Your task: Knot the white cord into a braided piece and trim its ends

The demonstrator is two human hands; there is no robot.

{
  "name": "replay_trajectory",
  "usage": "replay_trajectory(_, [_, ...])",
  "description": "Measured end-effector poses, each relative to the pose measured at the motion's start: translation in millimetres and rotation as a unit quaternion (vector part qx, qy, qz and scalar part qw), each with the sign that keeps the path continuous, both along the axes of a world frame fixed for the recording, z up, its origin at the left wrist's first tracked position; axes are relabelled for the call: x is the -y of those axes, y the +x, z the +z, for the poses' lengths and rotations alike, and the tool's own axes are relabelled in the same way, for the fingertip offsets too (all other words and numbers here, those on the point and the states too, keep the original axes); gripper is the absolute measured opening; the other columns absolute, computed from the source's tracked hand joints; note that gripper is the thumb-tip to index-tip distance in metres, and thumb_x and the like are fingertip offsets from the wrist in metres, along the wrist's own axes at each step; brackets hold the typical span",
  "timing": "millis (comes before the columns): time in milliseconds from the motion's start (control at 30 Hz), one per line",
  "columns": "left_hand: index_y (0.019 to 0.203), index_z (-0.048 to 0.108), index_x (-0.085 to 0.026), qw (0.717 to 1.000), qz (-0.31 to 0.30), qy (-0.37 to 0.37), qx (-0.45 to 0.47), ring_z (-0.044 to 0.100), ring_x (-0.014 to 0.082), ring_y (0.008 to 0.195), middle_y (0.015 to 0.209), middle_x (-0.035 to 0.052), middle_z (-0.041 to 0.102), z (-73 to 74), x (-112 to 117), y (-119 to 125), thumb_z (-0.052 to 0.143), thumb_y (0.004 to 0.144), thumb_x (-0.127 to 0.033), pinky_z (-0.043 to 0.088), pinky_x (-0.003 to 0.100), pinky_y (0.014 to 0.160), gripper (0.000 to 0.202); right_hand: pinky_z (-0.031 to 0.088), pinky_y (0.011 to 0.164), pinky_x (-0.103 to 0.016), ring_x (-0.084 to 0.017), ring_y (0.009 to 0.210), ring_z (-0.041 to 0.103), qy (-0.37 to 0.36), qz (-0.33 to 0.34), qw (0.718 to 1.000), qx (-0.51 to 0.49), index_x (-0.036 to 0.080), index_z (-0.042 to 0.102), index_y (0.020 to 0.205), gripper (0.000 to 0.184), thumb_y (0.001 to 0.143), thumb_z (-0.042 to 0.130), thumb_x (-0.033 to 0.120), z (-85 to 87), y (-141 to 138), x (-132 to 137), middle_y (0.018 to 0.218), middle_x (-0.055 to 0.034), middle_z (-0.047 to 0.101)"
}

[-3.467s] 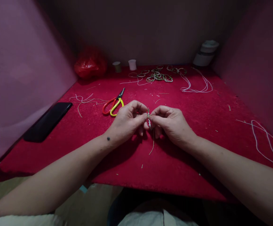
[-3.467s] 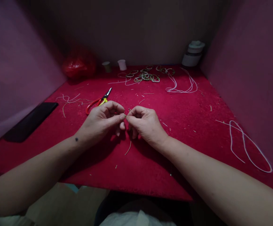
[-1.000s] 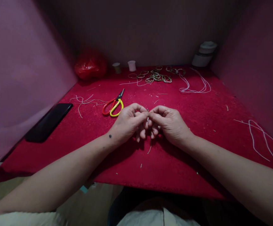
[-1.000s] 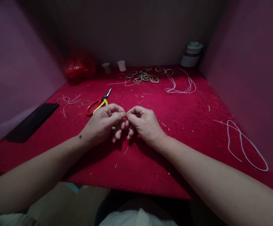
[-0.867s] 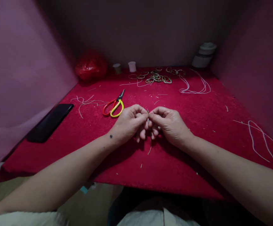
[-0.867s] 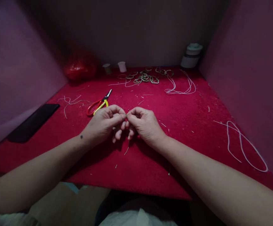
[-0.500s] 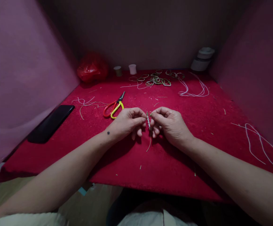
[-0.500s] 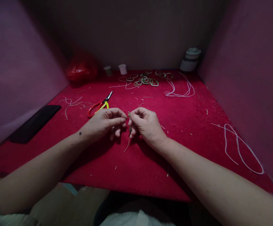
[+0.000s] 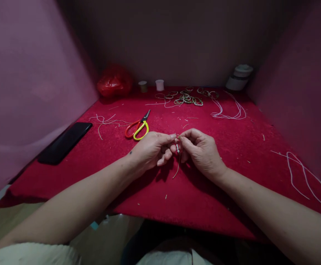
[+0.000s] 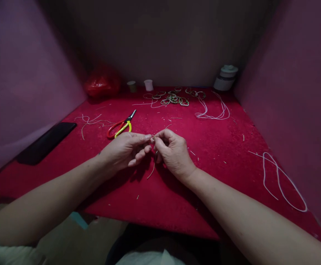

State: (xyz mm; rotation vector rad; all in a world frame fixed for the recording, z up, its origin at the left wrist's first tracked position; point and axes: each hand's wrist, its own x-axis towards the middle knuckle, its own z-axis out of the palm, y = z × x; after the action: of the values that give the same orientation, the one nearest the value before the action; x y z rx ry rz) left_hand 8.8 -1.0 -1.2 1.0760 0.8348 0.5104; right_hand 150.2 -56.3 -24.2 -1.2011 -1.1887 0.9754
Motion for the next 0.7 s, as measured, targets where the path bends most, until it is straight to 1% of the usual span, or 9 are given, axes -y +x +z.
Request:
replay_trajectory(133, [0.06,0.057,-0.013,1.0,-0.004,0.013,0.012,0.036,0.0042,0.027,0.041,-0.0027,0.048,-1.5,-3.0,-0.3,0.055,0.085,-0.024,0.025,0.015,0.027,0.027,0.037,0.039,-0.02,-0.007,0.037,0.049,-0.005,0.022,0.999,0.022,0.019,0.054,0.074,0.016,0.086,0.056,0.03,-1.0,-1.4,2.1,0.048,0.0062,0.055])
replay_trajectory(300, [0.063,0.057,-0.012,0.999,0.013,0.033,0.02,0.041,0.003,0.028,0.05,-0.0024,0.056,0.7,-4.6,0.3,0.057,0.081,-0.018,0.026,0.015,0.026,0.019,0.038,0.039,-0.02,-0.007,0.037,0.049,-0.005,0.036,0.999,0.03,0.019,0.055,0.076,0.017,0.086,0.057,0.032,-3.5,-1.6,2.1,0.048,0.0061,0.055])
replay_trajectory(367, [0.062,0.056,-0.013,0.999,0.011,0.042,0.019,0.042,0.003,0.028,0.052,-0.0022,0.057,1.5,-4.6,0.5,0.057,0.081,-0.016,0.026,0.015,0.026,0.02,0.038,0.039,-0.02,-0.007,0.037,0.049,-0.007,0.041,0.999,0.028,0.018,0.056,0.076,0.017,0.086,0.058,0.032,-3.9,-1.3,1.9,0.048,0.0062,0.054])
replay_trajectory(500, [0.062,0.054,-0.014,0.999,0.003,0.044,-0.002,0.041,0.0031,0.027,0.049,-0.0038,0.055,2.1,-4.9,-0.4,0.057,0.083,-0.019,0.026,0.015,0.026,0.021,0.038,0.039,-0.02,-0.007,0.037,0.049,-0.012,0.056,0.998,0.023,0.018,0.055,0.075,0.016,0.085,0.057,0.03,-2.4,-1.2,2.5,0.048,0.0067,0.054])
replay_trajectory(600, [0.066,0.055,-0.015,0.999,0.013,0.048,-0.015,0.041,0.0027,0.027,0.048,-0.006,0.051,2.4,-5.2,-1.3,0.06,0.081,-0.02,0.026,0.015,0.027,0.017,0.038,0.039,-0.019,-0.007,0.037,0.049,-0.019,0.07,0.997,0.024,0.018,0.055,0.076,0.013,0.085,0.055,0.028,-0.9,-1.7,3.4,0.047,0.007,0.053])
replay_trajectory(700, [0.066,0.055,-0.014,0.998,0.018,0.061,-0.017,0.039,0.0014,0.028,0.049,-0.0061,0.051,3.4,-5.3,-1.9,0.061,0.08,-0.02,0.025,0.014,0.027,0.017,0.038,0.038,-0.019,-0.007,0.037,0.049,-0.024,0.082,0.996,0.028,0.018,0.055,0.077,0.011,0.084,0.054,0.026,-0.6,-2.1,4.0,0.049,0.0069,0.053])
